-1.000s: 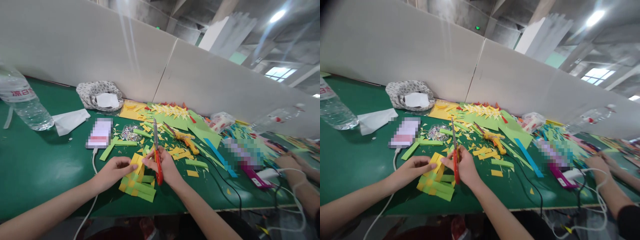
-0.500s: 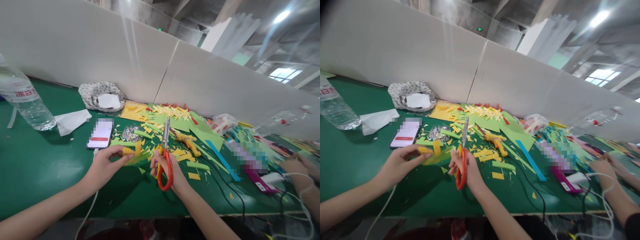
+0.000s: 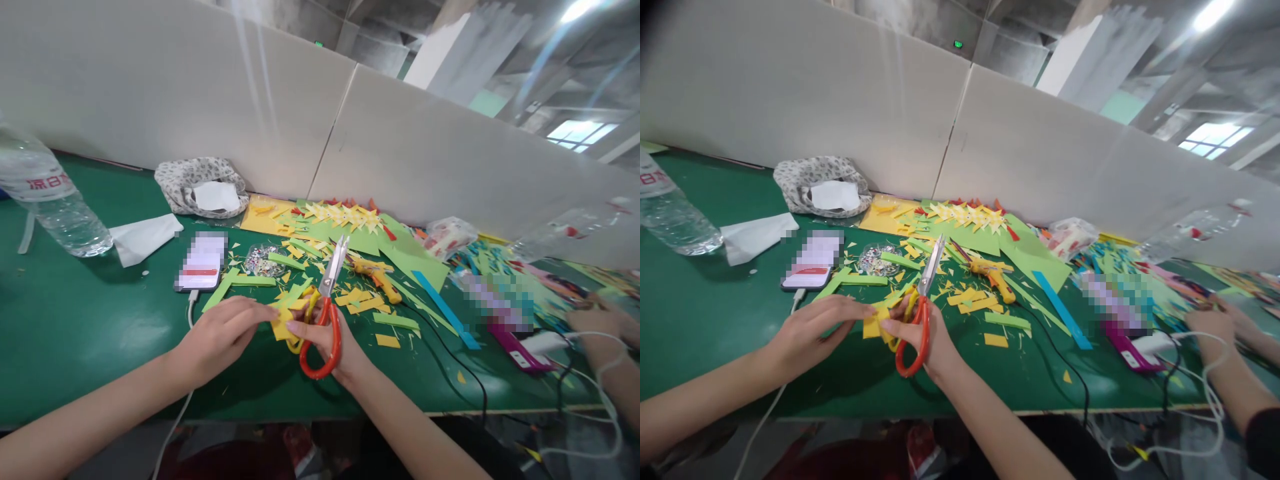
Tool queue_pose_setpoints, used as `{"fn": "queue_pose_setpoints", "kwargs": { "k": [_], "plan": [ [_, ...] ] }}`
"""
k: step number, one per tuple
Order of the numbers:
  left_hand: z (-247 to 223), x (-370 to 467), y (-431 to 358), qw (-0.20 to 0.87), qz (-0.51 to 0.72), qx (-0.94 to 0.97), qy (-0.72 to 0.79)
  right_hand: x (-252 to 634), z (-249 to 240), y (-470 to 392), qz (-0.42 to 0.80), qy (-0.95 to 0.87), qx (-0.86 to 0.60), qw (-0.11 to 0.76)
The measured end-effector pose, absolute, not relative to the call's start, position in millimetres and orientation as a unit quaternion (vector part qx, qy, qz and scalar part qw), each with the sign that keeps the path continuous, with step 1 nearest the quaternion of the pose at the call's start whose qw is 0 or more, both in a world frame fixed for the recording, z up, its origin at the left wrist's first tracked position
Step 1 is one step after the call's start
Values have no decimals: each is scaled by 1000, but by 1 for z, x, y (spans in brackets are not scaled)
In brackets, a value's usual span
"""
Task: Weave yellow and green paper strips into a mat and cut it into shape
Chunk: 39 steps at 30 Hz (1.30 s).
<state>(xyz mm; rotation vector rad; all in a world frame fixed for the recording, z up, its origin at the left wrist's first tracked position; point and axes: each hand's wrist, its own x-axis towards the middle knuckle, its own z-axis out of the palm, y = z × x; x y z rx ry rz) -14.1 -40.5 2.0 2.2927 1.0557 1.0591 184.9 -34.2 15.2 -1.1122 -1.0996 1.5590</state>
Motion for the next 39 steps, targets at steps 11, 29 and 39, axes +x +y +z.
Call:
{"fn": "queue_pose_setpoints", "kwargs": {
  "k": [11, 29, 39],
  "plan": [
    [11, -5, -32, 572, 338, 591, 459, 199, 6, -24, 529, -499, -442, 526],
    [13, 0, -38, 699, 378, 418, 441, 192, 14, -35, 518, -548, -499, 427],
    [17, 4, -38, 614, 400, 484, 477, 193, 9, -28, 586, -436, -474, 491]
  ]
}}
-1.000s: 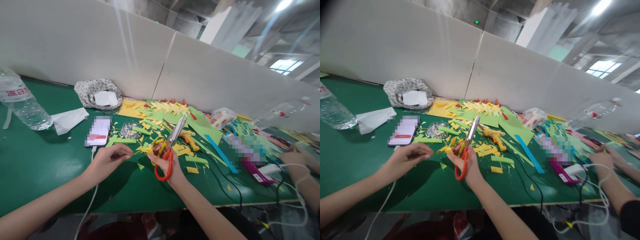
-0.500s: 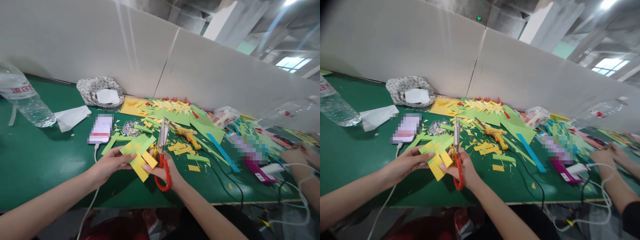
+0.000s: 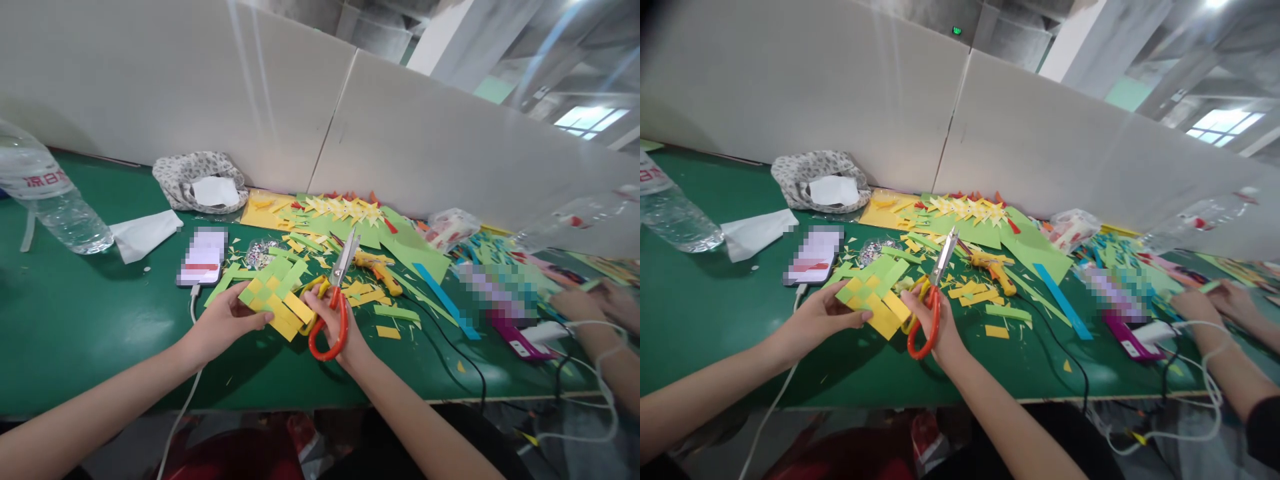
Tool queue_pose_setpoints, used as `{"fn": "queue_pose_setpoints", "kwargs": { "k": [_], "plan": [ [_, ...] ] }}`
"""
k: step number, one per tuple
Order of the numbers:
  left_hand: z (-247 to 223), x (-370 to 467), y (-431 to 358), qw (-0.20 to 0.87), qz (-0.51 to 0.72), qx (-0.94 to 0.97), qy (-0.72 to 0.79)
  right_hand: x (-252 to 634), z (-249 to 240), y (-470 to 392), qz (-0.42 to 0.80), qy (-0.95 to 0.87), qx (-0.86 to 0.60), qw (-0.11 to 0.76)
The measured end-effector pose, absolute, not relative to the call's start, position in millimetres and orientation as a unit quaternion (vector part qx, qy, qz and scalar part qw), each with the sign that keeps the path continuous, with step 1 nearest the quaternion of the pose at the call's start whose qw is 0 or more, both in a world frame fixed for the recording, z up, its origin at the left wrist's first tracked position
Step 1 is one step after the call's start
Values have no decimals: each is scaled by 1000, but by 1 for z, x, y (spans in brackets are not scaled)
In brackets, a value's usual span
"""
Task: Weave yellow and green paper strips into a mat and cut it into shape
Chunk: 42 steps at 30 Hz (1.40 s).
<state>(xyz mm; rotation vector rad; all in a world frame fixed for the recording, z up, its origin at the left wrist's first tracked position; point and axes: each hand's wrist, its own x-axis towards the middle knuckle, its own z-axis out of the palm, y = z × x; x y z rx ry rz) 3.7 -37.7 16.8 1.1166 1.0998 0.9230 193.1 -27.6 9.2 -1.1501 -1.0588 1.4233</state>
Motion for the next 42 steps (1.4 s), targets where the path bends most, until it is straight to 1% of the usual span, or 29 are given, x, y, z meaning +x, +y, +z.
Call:
{"fn": "queue_pose_setpoints", "kwargs": {
  "k": [3, 7, 12, 15, 18, 21, 24, 26, 29, 32, 34, 42],
  "plan": [
    [15, 3, -39, 600, 409, 507, 465, 193, 13, -29, 610, -424, -457, 490],
    [12, 3, -42, 598, 405, 528, 447, 193, 13, -26, 603, -429, -449, 501],
    [8, 7, -45, 628, 380, 511, 447, 192, 8, -27, 599, -475, -442, 470],
    [7, 7, -44, 641, 377, 473, 473, 192, 9, -28, 562, -522, -453, 455],
    [5, 5, -39, 652, 393, 430, 486, 198, 13, -24, 445, -578, -507, 459],
    [3, 1, -33, 666, 419, 370, 493, 212, 19, -19, 251, -635, -575, 451],
    [4, -2, -30, 677, 447, 322, 488, 221, 23, -19, 67, -703, -591, 390],
    [5, -4, -28, 677, 464, 309, 481, 220, 23, -23, -32, -754, -565, 334],
    [7, -4, -28, 670, 470, 320, 477, 212, 21, -30, -111, -804, -525, 257],
    [9, -4, -29, 667, 457, 342, 479, 205, 16, -32, -122, -812, -536, 195],
    [10, -4, -30, 668, 453, 345, 479, 204, 13, -31, -116, -810, -549, 169],
    [11, 0, -33, 681, 435, 335, 484, 203, 9, -33, -98, -812, -555, 152]
  ]
}}
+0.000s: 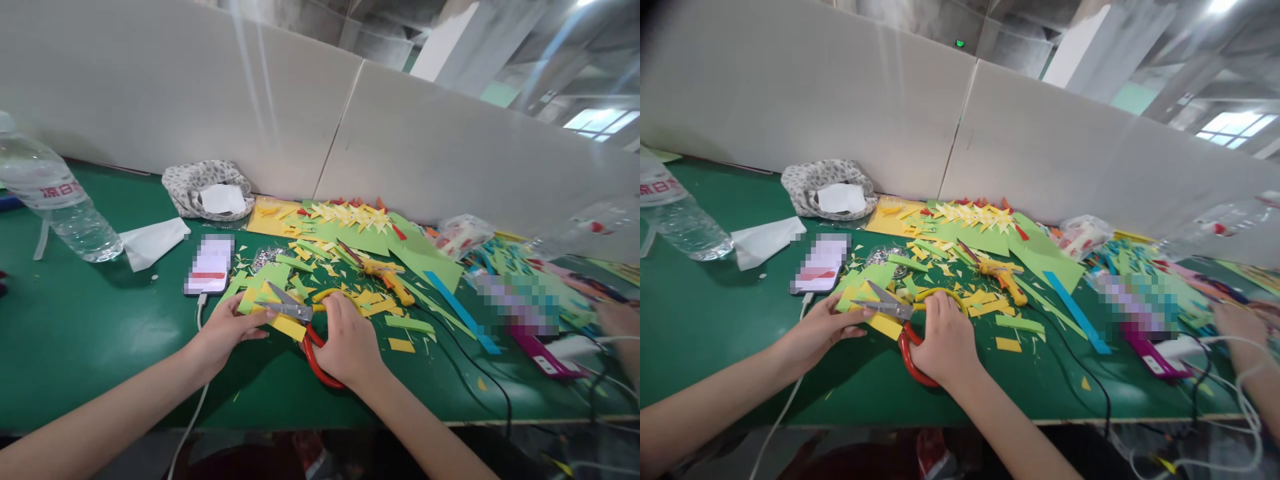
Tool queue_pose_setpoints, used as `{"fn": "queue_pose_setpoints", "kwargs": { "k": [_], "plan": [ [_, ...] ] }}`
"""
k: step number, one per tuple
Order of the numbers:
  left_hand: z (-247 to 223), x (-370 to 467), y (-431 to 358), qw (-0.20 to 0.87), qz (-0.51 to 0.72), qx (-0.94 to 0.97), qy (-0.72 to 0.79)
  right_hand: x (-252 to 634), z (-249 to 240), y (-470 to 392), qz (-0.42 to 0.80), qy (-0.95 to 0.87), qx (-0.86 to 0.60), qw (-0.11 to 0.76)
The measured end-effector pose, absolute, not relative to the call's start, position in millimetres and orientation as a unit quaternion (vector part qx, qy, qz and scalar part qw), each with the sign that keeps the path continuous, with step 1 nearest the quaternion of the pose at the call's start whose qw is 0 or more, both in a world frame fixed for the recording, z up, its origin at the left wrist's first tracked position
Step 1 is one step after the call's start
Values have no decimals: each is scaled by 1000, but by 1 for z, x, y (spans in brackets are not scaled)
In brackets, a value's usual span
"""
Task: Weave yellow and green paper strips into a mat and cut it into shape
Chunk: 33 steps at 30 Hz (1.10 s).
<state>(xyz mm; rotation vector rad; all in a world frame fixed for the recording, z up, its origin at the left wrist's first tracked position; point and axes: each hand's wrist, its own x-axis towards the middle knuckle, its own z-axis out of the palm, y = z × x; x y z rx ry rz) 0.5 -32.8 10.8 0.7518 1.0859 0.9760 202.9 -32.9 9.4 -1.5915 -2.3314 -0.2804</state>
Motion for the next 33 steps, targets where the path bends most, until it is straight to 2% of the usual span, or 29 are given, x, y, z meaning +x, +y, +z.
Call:
{"fn": "queue_pose_setpoints", "kwargs": {
  "k": [33],
  "plan": [
    [2, 2, -34, 720, 440, 297, 446, 200, 5, -35, -110, -820, -537, 165]
  ]
}}
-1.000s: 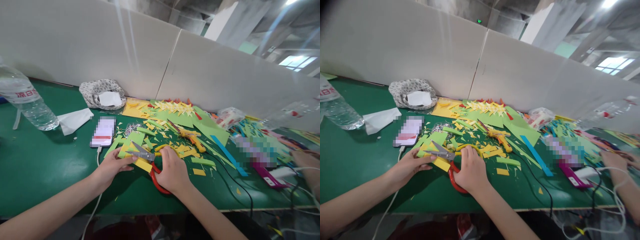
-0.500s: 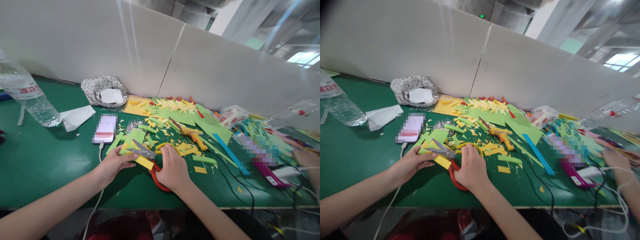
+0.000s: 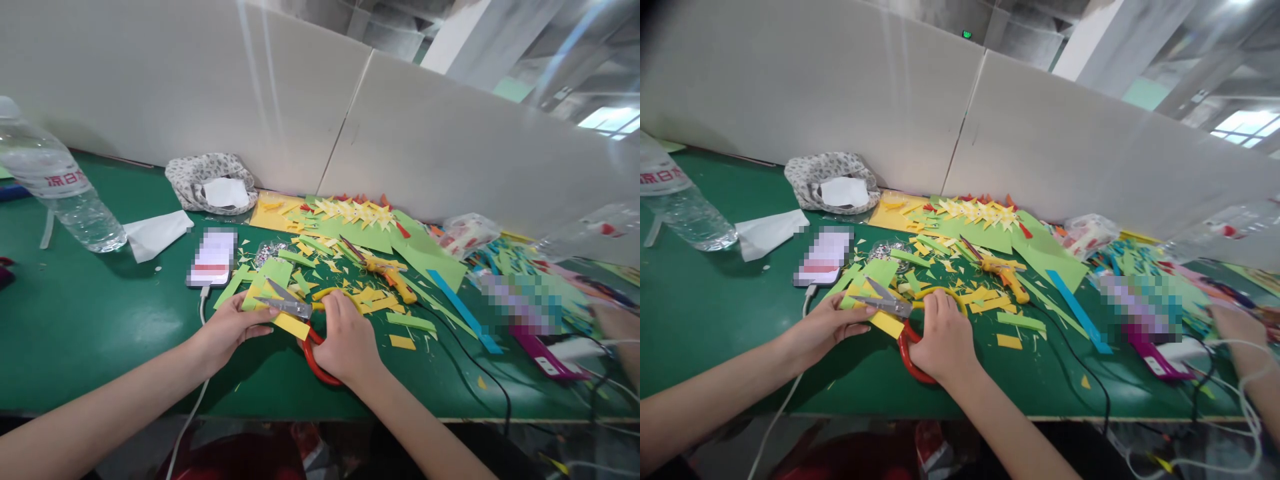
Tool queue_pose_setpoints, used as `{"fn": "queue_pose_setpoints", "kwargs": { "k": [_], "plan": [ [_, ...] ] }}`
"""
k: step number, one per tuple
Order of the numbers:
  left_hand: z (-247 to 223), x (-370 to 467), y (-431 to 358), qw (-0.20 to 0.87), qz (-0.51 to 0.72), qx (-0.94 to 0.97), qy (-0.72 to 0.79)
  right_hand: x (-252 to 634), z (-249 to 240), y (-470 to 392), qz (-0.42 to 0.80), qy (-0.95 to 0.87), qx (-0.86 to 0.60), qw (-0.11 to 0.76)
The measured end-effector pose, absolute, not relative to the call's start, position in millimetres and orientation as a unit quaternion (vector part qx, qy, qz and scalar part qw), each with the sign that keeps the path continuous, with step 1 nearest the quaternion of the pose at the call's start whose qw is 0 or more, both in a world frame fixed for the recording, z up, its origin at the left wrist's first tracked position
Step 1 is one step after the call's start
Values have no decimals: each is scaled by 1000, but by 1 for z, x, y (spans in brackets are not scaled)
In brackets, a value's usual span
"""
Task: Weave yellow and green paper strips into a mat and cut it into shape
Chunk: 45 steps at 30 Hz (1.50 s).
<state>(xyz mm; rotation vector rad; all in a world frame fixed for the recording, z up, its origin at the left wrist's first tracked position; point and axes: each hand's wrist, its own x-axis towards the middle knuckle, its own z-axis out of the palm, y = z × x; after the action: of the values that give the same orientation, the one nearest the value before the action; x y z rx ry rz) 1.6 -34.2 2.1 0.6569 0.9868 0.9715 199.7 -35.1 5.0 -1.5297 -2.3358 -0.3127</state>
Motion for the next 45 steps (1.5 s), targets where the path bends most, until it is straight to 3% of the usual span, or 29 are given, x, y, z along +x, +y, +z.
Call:
{"fn": "queue_pose_setpoints", "kwargs": {
  "k": [35, 40, 45],
  "plan": [
    [18, 1, -32, 657, 426, 354, 512, 204, 3, -32, -177, -817, -505, 215],
    [16, -3, -32, 663, 428, 352, 503, 210, 7, -24, -52, -772, -579, 258],
    [17, -3, -31, 666, 439, 331, 505, 216, 13, -10, 283, -654, -625, 319]
  ]
}}
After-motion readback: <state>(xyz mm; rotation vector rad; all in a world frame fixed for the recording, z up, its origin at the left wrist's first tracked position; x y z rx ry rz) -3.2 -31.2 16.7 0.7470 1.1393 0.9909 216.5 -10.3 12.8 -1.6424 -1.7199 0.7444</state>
